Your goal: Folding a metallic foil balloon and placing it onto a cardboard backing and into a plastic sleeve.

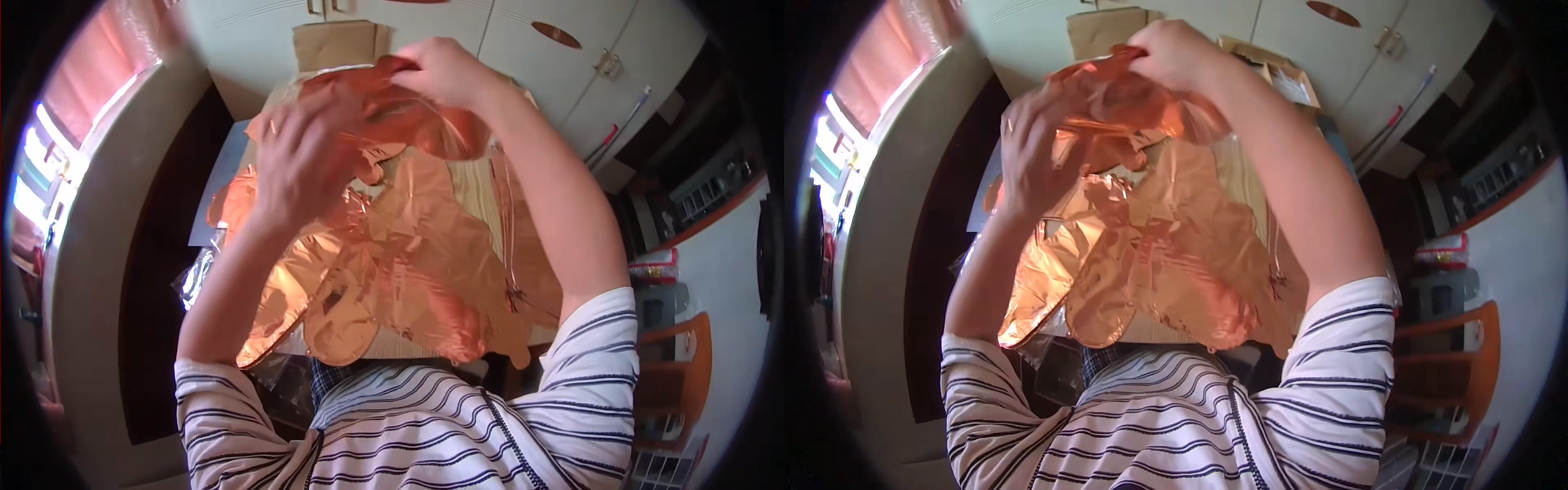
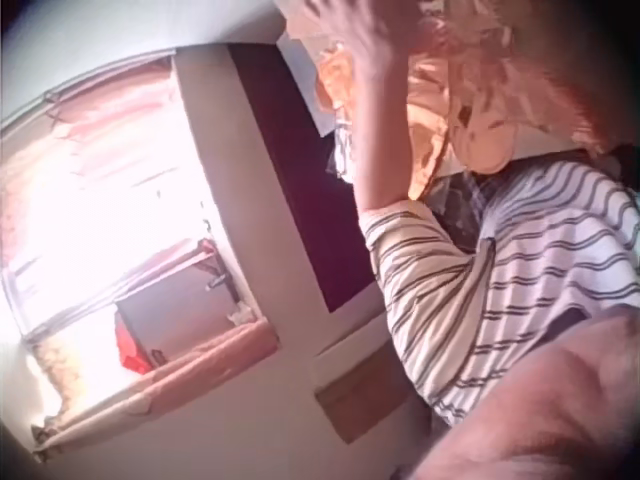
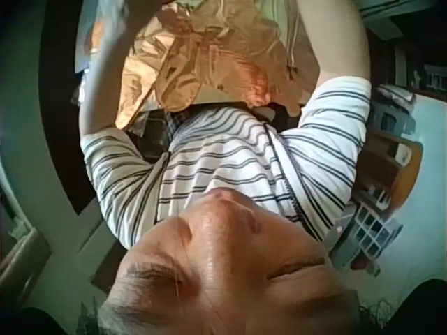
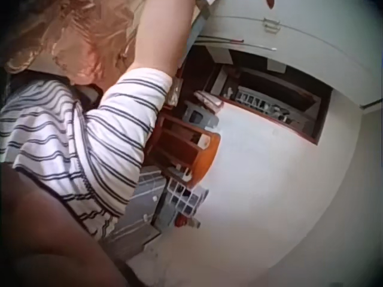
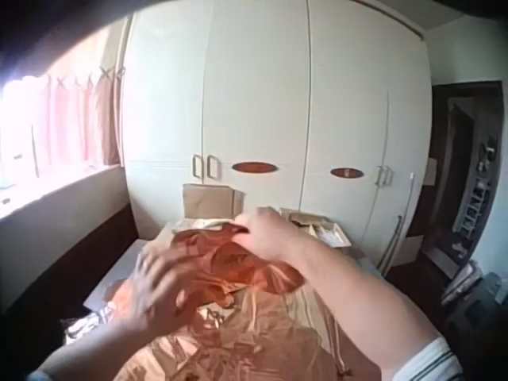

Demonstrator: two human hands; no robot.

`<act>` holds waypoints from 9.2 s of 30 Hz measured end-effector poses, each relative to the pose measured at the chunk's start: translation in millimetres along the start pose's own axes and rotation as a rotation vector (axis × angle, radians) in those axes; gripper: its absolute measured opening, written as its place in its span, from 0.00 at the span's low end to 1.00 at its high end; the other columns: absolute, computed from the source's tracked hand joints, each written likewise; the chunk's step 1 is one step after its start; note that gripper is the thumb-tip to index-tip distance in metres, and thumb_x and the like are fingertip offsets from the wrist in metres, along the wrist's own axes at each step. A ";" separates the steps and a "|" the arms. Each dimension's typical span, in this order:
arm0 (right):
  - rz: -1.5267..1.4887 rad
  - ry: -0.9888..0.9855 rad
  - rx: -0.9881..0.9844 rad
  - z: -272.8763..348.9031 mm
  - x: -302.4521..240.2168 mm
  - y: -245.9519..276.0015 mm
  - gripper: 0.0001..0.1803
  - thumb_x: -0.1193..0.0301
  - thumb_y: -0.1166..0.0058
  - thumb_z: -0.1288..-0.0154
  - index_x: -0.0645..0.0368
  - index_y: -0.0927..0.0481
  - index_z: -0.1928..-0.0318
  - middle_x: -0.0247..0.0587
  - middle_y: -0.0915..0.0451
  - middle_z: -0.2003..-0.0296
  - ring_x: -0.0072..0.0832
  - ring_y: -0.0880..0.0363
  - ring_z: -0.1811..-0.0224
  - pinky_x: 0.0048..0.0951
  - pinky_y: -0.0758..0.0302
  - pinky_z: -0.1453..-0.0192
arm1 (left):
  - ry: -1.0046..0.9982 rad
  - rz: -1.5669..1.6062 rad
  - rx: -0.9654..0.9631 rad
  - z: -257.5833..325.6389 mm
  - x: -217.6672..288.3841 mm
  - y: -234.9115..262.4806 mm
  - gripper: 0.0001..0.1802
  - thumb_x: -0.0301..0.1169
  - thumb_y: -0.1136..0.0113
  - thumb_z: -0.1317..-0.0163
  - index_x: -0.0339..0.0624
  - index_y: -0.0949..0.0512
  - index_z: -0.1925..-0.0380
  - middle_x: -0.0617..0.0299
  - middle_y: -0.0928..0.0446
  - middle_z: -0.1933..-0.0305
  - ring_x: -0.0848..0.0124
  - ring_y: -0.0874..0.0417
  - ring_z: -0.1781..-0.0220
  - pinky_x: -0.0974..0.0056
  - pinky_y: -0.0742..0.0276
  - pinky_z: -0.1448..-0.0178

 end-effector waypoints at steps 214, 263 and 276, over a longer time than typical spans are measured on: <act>0.102 -0.846 0.026 311.3 142.6 -128.7 0.24 0.56 0.32 0.41 0.62 0.20 0.54 0.50 0.16 0.60 0.41 0.15 0.62 0.41 0.19 0.57 | 0.017 0.949 -0.761 182.0 192.7 -130.6 0.20 0.31 0.39 0.33 0.40 0.19 0.41 0.54 0.20 0.37 0.51 0.25 0.33 0.48 0.33 0.28; 0.133 -0.087 -0.108 269.6 78.5 -193.0 0.30 0.62 0.49 0.24 0.61 0.33 0.27 0.48 0.36 0.25 0.48 0.42 0.21 0.45 0.44 0.19 | 0.149 1.022 -0.630 170.3 172.5 -116.0 0.19 0.25 0.40 0.38 0.41 0.19 0.46 0.47 0.22 0.39 0.51 0.26 0.32 0.41 0.40 0.23; 0.117 -0.145 -0.121 273.8 82.2 -188.3 0.30 0.60 0.48 0.26 0.60 0.31 0.28 0.46 0.35 0.25 0.50 0.39 0.25 0.47 0.41 0.22 | 0.359 0.434 -0.672 224.9 97.6 -63.4 0.20 0.28 0.39 0.37 0.35 0.22 0.45 0.46 0.25 0.38 0.45 0.28 0.30 0.42 0.37 0.25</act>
Point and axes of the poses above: each hand's wrist, its own z-axis away from the middle knuckle, its own y-axis out of the back of the hand, x = y × z, the point moved 10 cm from there along -z, towards the middle knuckle
